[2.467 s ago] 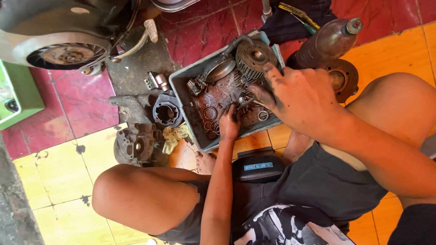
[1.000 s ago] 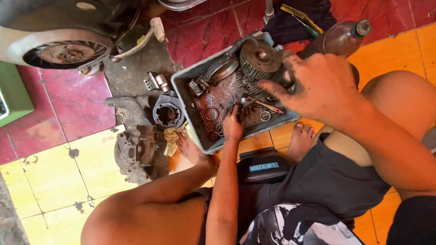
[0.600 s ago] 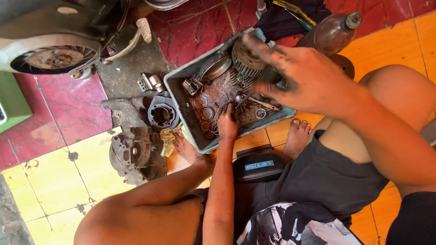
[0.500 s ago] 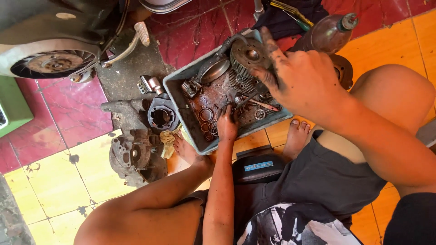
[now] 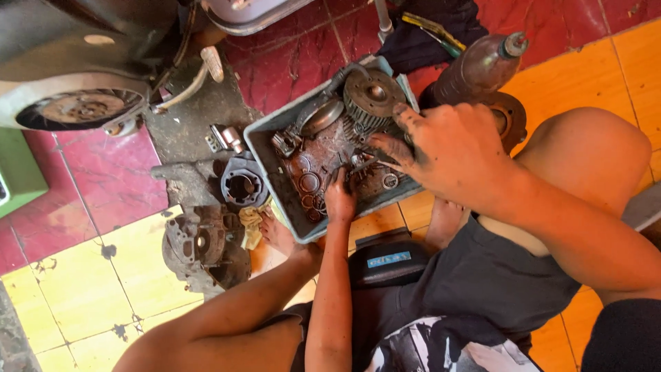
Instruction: A person is inspecting and sorting through various motorcycle engine parts in a tray, using a screwdriver to manipulate them.
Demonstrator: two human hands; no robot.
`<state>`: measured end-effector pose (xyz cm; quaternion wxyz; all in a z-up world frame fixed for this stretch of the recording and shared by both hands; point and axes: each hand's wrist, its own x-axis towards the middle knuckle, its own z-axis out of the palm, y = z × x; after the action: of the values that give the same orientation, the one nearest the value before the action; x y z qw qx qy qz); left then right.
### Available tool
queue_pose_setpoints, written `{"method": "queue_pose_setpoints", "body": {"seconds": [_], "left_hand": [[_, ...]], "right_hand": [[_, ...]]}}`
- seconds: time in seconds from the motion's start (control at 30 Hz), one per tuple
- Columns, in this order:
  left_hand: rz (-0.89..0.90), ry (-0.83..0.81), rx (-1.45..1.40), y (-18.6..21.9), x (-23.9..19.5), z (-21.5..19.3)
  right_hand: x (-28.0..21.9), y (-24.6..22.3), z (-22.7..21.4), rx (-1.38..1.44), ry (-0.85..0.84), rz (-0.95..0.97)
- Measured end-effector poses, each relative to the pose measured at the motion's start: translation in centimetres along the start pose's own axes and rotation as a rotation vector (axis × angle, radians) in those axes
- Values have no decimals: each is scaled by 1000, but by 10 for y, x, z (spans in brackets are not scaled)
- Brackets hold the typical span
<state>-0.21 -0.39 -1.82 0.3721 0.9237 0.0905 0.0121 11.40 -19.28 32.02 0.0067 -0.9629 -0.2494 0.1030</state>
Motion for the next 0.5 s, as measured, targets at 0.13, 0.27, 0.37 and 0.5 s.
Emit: {"method": "queue_pose_setpoints", "body": {"seconds": [0.13,0.27,0.37,0.5], "left_hand": [[-14,4,-10,4,1,0],[-52,-27,-16,5,-1,-3],[-45,-17,-14,4,1,-2],[-42,-16,-13,6,-1,-2]], "right_hand": [[-6,14,-10,226,-20,-288],[-3,10,-17,409,-95,-335],[1,-3,-7,141,-5,-80],[1,3,-8,216,-1,-92]]}}
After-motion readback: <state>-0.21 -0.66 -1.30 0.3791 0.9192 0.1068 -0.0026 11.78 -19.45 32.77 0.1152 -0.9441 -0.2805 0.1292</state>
